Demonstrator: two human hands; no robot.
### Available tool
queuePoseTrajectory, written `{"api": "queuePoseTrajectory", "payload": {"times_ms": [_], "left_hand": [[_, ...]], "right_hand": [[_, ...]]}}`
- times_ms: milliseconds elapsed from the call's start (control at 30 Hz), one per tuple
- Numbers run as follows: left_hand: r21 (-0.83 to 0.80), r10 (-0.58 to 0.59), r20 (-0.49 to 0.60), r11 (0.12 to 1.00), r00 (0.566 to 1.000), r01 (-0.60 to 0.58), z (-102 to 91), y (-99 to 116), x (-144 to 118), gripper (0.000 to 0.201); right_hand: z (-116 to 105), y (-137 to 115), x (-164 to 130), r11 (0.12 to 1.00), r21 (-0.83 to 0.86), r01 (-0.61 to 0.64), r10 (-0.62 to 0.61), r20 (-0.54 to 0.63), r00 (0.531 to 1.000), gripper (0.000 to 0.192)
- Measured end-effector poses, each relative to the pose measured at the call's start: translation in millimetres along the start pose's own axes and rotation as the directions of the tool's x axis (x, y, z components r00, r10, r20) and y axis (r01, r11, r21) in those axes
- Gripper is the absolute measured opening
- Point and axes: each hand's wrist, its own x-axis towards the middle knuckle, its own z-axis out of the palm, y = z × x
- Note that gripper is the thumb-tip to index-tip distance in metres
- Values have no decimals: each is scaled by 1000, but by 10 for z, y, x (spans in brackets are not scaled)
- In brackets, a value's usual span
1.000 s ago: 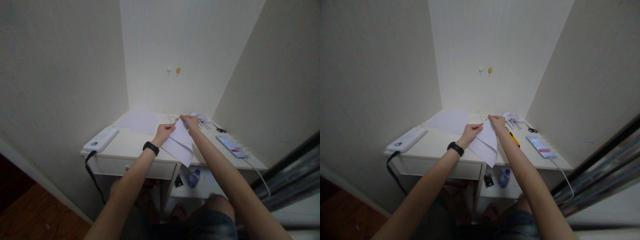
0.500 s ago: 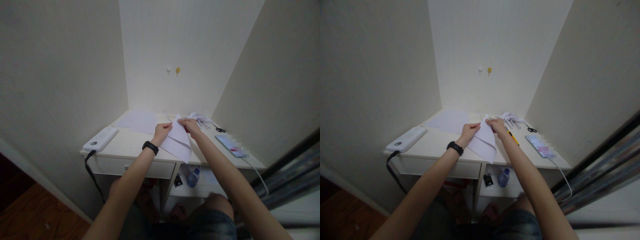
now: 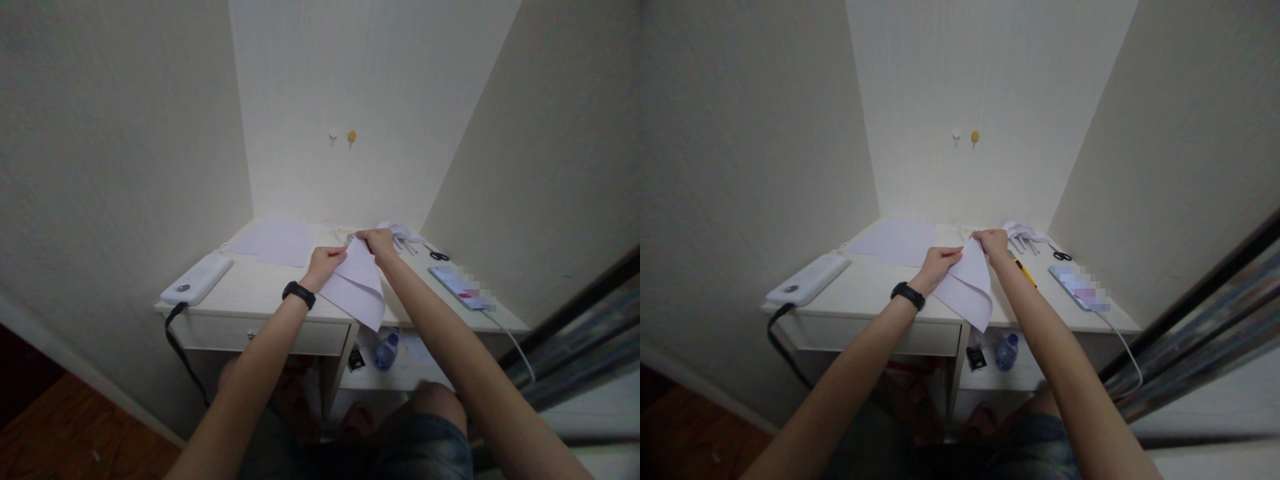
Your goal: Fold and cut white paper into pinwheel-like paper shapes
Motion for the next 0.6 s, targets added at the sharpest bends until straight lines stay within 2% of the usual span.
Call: {"api": "queuePoseTrajectory", "payload": {"times_ms": [100,167,267,333,400,467,600], "left_hand": [[4,-4,-1,1000,1000,4,-11,-23,11,28],[21,-5,-17,1000,1000,6,-20,-23,11,27],[64,12,-65,998,998,-8,-31,-4,6,24],[97,21,-119,995,993,-9,-34,11,1,24],[120,19,-170,993,985,2,-33,20,-3,24],[126,13,-181,992,983,10,-30,22,-4,24],[94,15,-139,996,990,-2,-26,9,6,26]], "right_hand": [[46,18,14,993,-111,47,-57,-96,994,20],[50,11,-4,988,-143,64,-77,-90,993,25],[-11,-1,-97,997,-38,-61,63,45,997,31],[-94,6,-189,981,9,-196,190,203,961,25],[-183,36,-272,968,-34,-248,247,306,920,17],[-249,84,-327,968,-52,-247,250,331,910,16],[-283,184,-366,974,-5,-228,219,289,932,21]]}}
